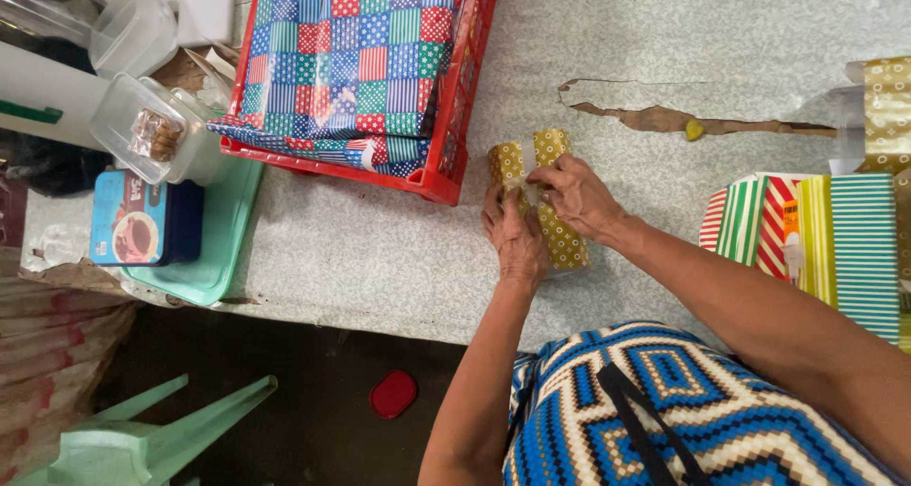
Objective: The person wraps plastic containers with decorative patterned paper, folding the paper around each item and securing it with tape. Wrapped items are placed into a red crate, and the person continues wrapping additional containers one after another.
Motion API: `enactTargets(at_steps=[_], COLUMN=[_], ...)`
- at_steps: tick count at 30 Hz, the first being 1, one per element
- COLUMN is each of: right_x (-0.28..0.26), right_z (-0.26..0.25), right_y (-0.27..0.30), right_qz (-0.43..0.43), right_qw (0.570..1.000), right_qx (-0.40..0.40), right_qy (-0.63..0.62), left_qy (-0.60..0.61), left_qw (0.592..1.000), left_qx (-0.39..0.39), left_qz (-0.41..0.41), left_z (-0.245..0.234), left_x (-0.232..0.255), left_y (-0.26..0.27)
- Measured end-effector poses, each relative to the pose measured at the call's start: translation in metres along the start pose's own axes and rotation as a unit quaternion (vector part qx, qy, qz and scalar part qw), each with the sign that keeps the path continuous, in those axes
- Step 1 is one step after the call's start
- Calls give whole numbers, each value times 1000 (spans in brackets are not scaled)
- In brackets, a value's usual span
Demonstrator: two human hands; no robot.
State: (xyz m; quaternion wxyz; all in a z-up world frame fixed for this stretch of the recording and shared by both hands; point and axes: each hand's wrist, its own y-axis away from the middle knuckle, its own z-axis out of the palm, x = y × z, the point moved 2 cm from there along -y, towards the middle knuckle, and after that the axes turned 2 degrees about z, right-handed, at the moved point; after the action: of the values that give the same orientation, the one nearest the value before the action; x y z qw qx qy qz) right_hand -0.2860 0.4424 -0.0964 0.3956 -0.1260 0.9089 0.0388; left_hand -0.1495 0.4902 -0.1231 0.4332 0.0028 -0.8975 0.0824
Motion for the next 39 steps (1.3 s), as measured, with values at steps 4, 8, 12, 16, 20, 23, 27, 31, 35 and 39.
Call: enactTargets(at_steps=[4,8,12,16,20,23,27,31,35,39], right_x=[-3,-5,-5,-2,3,5,5,2,-2,-7], right_z=[-2,-5,-7,-6,-4,-3,-5,-5,-4,-5], right_y=[0,1,3,4,5,5,7,10,11,14], right_qz=[0,8,1,3,15,9,11,18,38,23], right_qw=[1000,1000,1000,1000,999,1000,1000,1000,999,999], right_qx=[-3,-4,4,-5,-18,-15,-16,-20,-23,23], right_qy=[14,6,-17,-25,-27,-20,-11,9,20,6], left_qy=[-12,-33,-87,-174,-223,-140,-101,-106,-63,-37], left_qw=[999,997,991,976,967,982,989,988,995,998], left_qx=[19,36,43,5,-37,-13,-9,6,1,9], left_qz=[26,55,96,128,114,123,110,108,80,56], left_z=[1,0,-1,0,4,3,6,10,13,14], left_x=[1,3,4,3,1,0,-1,-1,0,2], left_y=[-1,-1,-1,-2,-4,-6,-10,-12,-13,-13])
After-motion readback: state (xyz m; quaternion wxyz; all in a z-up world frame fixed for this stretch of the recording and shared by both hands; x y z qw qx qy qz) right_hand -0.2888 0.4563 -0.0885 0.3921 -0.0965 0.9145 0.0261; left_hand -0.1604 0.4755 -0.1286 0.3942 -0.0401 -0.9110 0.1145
